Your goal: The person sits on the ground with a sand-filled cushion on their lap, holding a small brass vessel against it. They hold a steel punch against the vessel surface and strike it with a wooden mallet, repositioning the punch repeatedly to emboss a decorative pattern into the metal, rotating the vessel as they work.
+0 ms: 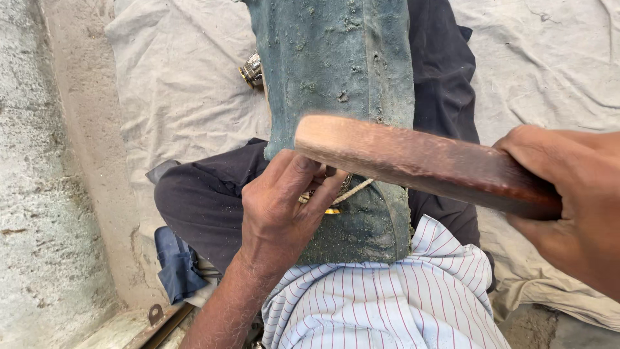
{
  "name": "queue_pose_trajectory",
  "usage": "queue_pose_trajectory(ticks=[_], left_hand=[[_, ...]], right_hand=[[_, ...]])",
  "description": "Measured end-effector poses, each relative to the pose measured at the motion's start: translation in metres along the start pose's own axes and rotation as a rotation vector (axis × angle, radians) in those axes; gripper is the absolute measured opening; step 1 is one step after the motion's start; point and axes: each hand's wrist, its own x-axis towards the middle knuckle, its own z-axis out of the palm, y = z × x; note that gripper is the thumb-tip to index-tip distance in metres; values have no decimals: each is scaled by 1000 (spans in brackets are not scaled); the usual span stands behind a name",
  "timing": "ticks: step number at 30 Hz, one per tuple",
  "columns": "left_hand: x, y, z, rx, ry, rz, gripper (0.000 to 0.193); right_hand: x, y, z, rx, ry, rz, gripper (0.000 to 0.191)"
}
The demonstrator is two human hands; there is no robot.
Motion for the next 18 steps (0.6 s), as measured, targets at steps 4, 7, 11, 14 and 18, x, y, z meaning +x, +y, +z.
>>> queue_pose_trajectory(ticks=[4, 7, 11, 14, 18], left_hand=[[1, 2, -4, 44, -51, -93, 41], [2, 0, -4, 61, -63, -63, 38], [3, -4, 0, 48, -61, -32, 43], [3, -8, 1, 40, -85, -9, 49], [1, -11, -1, 91, -108, -22, 52]], right_hand=[[0, -6, -2, -156, -72, 83, 41], [2, -12, -5, -129, -34, 5, 45], [5, -12, -6, -219, -34, 80, 38], [4, -7, -3, -34, 36, -69, 39], [2, -4, 2, 68, 44, 16, 38]])
